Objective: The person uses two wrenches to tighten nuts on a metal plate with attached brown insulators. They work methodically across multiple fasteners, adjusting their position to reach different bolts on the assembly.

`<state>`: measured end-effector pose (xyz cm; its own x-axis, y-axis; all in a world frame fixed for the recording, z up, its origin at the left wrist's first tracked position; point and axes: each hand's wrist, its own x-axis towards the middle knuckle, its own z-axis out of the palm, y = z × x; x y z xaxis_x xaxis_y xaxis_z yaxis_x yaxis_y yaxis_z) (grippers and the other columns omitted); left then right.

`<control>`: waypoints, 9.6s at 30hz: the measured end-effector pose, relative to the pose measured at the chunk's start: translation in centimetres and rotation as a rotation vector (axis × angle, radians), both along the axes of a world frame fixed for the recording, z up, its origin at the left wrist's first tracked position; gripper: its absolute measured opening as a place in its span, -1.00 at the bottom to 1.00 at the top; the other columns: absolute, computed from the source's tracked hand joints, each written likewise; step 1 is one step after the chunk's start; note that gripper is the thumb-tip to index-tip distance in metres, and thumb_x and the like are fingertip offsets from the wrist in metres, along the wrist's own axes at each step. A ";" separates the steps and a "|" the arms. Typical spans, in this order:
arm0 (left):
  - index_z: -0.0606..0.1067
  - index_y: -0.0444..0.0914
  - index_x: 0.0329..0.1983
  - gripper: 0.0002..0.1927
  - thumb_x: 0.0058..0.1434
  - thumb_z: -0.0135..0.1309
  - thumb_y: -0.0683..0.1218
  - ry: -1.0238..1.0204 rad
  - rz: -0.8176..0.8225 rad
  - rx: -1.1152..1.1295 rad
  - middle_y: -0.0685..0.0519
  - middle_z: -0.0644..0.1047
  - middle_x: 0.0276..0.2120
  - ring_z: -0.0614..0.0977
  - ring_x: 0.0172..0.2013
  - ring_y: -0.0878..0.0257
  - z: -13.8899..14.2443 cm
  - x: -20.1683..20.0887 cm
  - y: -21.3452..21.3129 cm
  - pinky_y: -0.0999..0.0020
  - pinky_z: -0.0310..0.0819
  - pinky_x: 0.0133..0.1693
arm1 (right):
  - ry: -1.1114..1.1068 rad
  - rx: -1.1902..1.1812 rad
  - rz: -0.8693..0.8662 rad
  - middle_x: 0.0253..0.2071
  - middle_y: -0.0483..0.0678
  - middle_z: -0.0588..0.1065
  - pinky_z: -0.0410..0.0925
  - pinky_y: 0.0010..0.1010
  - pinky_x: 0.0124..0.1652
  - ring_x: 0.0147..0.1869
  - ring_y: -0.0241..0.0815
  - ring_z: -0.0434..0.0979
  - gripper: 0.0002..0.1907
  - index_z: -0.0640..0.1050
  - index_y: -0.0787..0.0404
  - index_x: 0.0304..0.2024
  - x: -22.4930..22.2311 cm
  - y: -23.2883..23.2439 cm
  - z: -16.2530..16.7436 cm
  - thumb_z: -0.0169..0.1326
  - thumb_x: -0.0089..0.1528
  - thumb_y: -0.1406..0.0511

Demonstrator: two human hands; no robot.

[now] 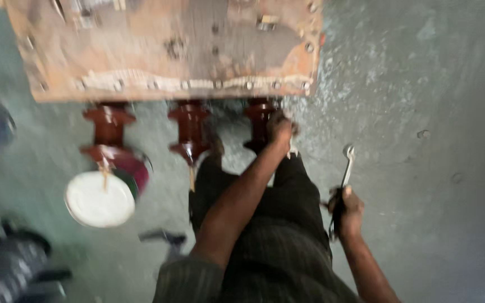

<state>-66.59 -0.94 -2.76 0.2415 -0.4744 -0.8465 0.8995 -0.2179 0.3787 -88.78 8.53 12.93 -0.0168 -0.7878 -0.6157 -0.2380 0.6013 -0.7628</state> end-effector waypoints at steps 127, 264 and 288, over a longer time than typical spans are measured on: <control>0.65 -0.40 -0.15 -0.77 0.12 0.31 -0.24 -0.262 1.047 -0.069 0.01 0.66 -0.24 0.62 -0.20 0.28 -5.2 -0.2 -6.5 0.36 0.46 0.00 | 0.834 -0.596 2.546 0.09 0.03 0.57 0.41 0.03 0.05 0.11 0.12 0.58 -0.56 0.60 -0.09 0.16 31.5 -43.3 -10.7 -0.06 0.30 0.03; 0.50 -0.24 0.26 -0.28 -0.07 0.06 -0.40 -0.229 -0.059 -0.024 -0.06 0.63 0.00 0.66 -0.27 0.17 -4.4 14.9 10.2 0.25 0.57 -0.29 | 0.189 -0.246 1.036 -0.51 -0.11 0.44 0.30 -0.40 -0.36 -0.41 -0.30 0.39 -0.56 0.59 0.37 -0.29 4.1 -26.3 -12.0 0.04 0.45 0.11; 0.52 -0.28 0.16 -0.44 0.13 0.30 0.04 -0.063 -0.113 -0.172 -0.07 0.63 0.03 0.61 0.09 0.08 -6.4 15.7 4.5 0.07 0.62 0.02 | 0.615 -1.000 2.155 -0.46 -0.14 0.61 0.47 -0.15 -0.10 -0.25 -0.03 0.64 -0.50 0.70 0.01 -0.27 31.3 -37.6 -9.0 0.05 0.39 -0.17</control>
<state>-50.92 3.52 -9.11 0.2281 -0.6378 -0.7357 0.8465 -0.2434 0.4735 -57.47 -29.11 3.95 0.8824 0.1157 -0.4561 0.0328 -0.9821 -0.1856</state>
